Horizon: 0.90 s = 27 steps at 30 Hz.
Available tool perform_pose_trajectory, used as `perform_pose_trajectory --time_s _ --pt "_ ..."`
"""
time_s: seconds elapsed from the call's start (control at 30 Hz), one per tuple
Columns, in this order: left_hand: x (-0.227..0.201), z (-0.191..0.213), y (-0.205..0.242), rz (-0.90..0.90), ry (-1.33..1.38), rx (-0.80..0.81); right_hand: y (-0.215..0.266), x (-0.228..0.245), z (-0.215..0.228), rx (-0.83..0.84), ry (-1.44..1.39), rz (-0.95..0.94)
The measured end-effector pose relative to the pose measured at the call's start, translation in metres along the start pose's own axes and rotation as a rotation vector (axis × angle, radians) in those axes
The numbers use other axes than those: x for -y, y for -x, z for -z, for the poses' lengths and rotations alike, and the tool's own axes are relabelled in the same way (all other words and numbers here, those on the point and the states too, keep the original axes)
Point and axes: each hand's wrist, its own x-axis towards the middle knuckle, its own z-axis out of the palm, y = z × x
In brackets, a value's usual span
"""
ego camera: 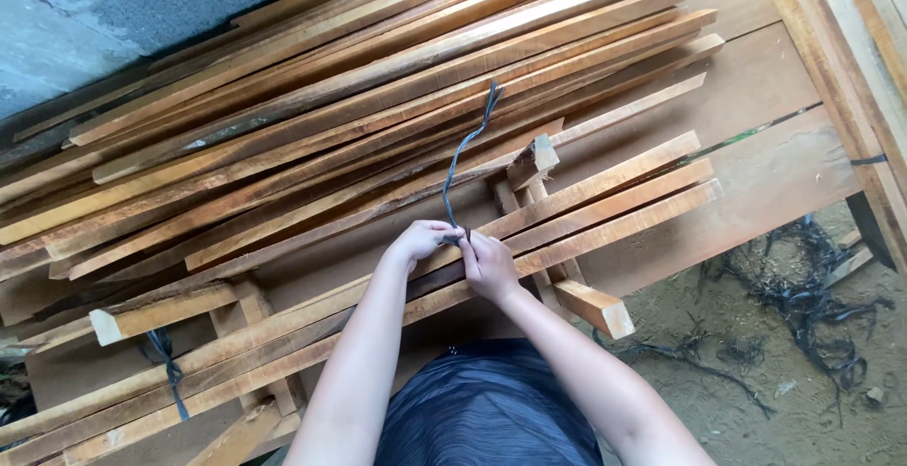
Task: Untying bundles and arranging wood planks on a wooden surface.
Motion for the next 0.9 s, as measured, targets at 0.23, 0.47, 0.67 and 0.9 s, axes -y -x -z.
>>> perform_pose_trajectory --time_s 0.23,0.47,0.67,0.9 --pt "0.039 -0.008 -0.052 0.077 0.029 -0.109 -0.032 -0.068 -0.057 0.2 -0.082 -0.502" --pt "0.032 -0.013 -0.045 0.07 0.097 -0.158 0.001 -0.044 -0.04 0.125 0.003 -0.41" --pt "-0.033 -0.004 0.009 0.094 0.086 -0.071 0.013 -0.03 -0.016 0.148 0.026 -0.261" --pt "0.058 -0.031 -0.132 0.132 0.312 -0.263 0.01 -0.044 -0.029 0.055 -0.047 -0.334"
